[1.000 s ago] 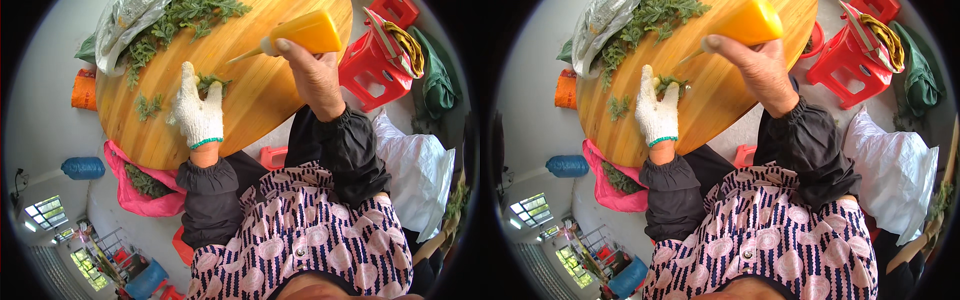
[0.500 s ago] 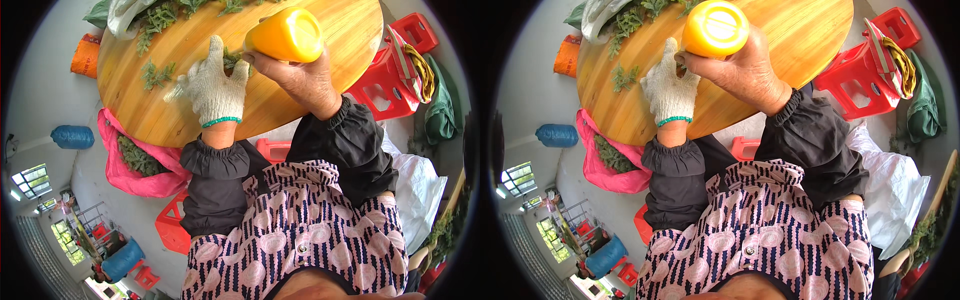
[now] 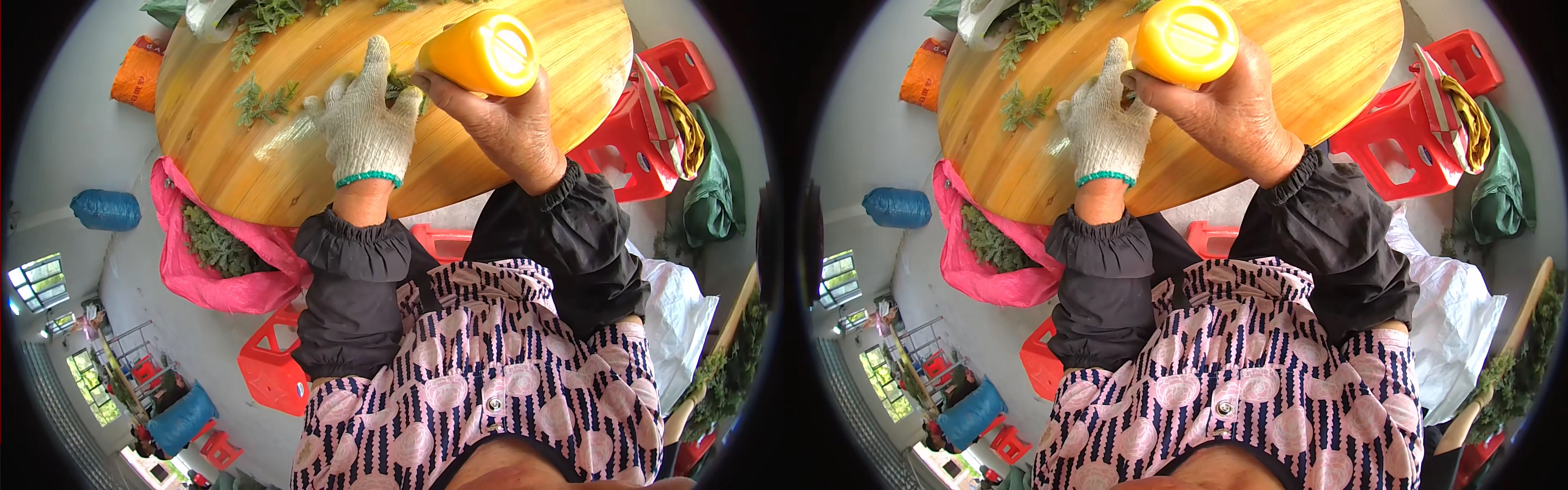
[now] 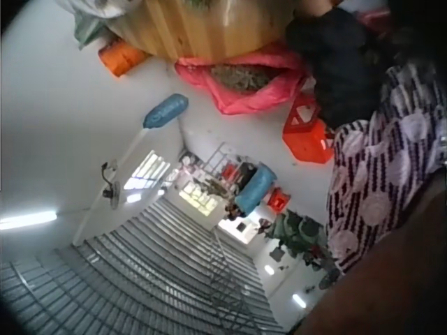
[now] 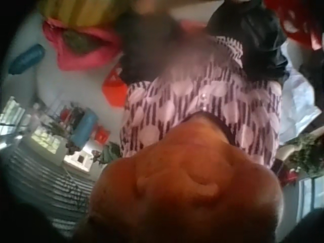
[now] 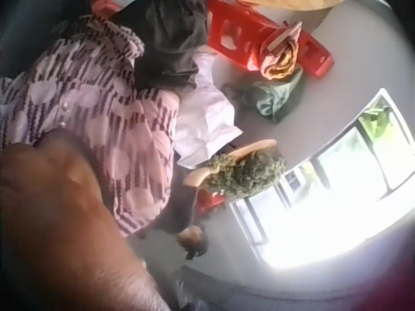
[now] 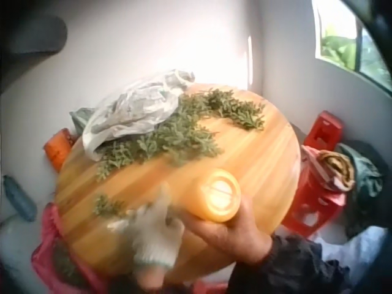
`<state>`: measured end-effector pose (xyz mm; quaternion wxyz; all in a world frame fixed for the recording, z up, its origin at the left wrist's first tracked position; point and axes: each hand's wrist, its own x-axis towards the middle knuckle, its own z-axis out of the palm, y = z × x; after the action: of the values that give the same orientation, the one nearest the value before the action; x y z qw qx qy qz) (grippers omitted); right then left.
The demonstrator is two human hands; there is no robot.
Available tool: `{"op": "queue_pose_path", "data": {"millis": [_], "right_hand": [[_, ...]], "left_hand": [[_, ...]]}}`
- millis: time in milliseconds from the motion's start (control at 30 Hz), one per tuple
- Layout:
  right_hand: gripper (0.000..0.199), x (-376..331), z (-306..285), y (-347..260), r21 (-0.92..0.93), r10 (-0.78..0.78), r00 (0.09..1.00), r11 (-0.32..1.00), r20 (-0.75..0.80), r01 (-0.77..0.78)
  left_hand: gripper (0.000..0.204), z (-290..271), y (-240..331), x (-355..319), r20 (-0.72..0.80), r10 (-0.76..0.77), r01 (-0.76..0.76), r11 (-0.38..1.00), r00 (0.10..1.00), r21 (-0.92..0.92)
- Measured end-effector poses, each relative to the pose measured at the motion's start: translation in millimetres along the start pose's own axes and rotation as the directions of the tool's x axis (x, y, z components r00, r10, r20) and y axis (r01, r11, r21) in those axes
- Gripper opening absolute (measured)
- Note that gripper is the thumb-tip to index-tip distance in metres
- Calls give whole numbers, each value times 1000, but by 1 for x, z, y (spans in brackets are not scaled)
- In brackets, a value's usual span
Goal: Applying glue or adhesive from a squeeze bottle to the ends of green plastic plant stems for assembly.
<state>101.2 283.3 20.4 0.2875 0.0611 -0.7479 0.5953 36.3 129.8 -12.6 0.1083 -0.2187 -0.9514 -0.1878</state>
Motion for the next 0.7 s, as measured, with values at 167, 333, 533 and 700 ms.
{"op": "queue_pose_path", "data": {"millis": [167,333,533,700], "right_hand": [[21,1,-8,-3,-7,0,1000,1000,11,0],[19,1,-3,-15,9,4,1000,1000,18,-4],[18,-4,-11,-7,-205,-169,980,961,107,188],[17,-9,-20,-11,-467,-278,939,815,205,343]], "left_hand": [[73,3,-1,4,22,48,-49,998,999,42],[73,-3,-5,3,-4,49,-48,997,999,66],[74,4,-7,4,-15,58,-57,995,998,85],[75,5,-6,4,12,54,-54,998,998,45]]}}
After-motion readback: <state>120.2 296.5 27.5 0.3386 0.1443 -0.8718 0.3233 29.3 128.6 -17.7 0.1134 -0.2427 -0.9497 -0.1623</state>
